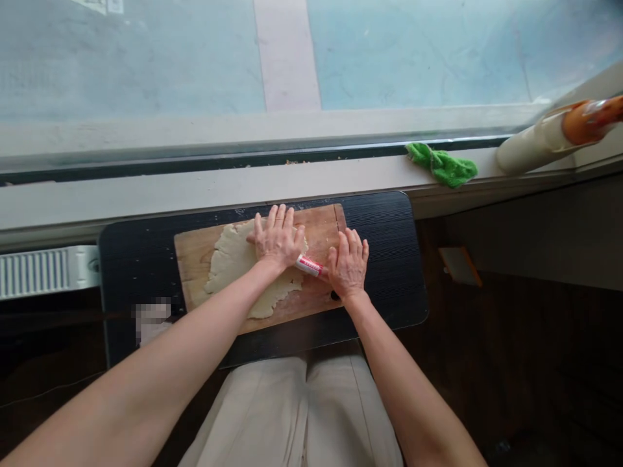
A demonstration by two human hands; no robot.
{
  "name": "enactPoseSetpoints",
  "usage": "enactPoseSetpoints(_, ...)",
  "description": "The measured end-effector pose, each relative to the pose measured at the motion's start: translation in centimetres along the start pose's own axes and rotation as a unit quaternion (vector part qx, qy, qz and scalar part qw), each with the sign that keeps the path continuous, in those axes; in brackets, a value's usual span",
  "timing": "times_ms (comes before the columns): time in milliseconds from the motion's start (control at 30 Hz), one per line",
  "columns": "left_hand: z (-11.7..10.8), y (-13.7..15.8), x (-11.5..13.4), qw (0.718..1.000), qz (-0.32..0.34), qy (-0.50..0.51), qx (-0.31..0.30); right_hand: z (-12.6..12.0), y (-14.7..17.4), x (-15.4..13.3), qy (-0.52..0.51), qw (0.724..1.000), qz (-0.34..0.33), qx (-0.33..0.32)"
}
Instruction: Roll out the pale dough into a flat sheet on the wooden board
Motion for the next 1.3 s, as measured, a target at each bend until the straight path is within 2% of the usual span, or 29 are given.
enactPoseSetpoints(100, -0.1, 2.1, 0.0, 0.999, 0.037, -0.003, -0.022, 0.1, 1.9, -1.4, -0.01, 1.0, -0.016, -0.021)
enactPoseSetpoints(167, 0.1, 2.1, 0.1, 0.998, 0.049, -0.006, -0.037, 0.4, 1.4, -1.4, -0.009, 1.0, -0.012, -0.027)
enactPoseSetpoints(300, 0.8, -2.0, 0.7, 0.999, 0.013, -0.009, -0.04, 0.8, -2.1, 0.6, -0.003, 1.0, 0.011, -0.013)
enactPoseSetpoints(367, 1.1, -3.3, 1.2, 0.999, 0.01, -0.006, -0.043, 0.7, -2.5, 0.9, -0.005, 1.0, 0.017, -0.008)
enactPoseSetpoints(533, 0.3, -1.0, 0.1, 0.999, 0.01, 0.0, -0.032, 0.9, 1.8, -2.1, -0.025, 0.999, -0.016, -0.033)
enactPoseSetpoints(600, 0.3, -0.8, -0.2, 1.0, -0.001, 0.007, -0.03, 1.0, 2.6, -2.8, -0.025, 0.998, -0.033, -0.046)
enactPoseSetpoints(800, 1.8, -6.2, 1.8, 0.997, -0.037, 0.061, -0.009, 0.6, -0.3, -1.6, -0.006, 0.996, -0.066, -0.054)
enactPoseSetpoints(900, 0.8, -6.7, 1.6, 0.995, -0.047, 0.089, 0.02, 1.1, 0.3, -2.4, 0.006, 0.991, -0.101, -0.088)
enactPoseSetpoints(1000, -0.5, -4.4, 1.2, 0.996, 0.02, 0.082, 0.004, 1.7, 1.4, -2.9, 0.011, 0.988, -0.106, -0.111)
enactPoseSetpoints(1067, -0.6, -2.7, 1.3, 0.994, 0.079, 0.056, -0.042, 1.9, 1.6, -3.0, 0.007, 0.988, -0.105, -0.113)
enactPoseSetpoints(1133, -0.1, -2.2, 1.6, 0.99, 0.109, 0.031, -0.081, 2.0, 1.5, -2.9, -0.001, 0.989, -0.103, -0.11)
enactPoseSetpoints(1300, 2.1, -6.2, 4.5, 0.99, 0.101, 0.0, -0.101, 2.0, 1.1, -2.6, -0.017, 0.994, -0.069, -0.087)
Point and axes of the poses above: each hand's wrist, its own y-axis away from the middle knuckle, its own z-axis out of the palm, x = y × z, the point moved 10 cm from there along -y, towards the middle knuckle, and after that the axes turned 9 degrees about y, right-handed, at the moved point
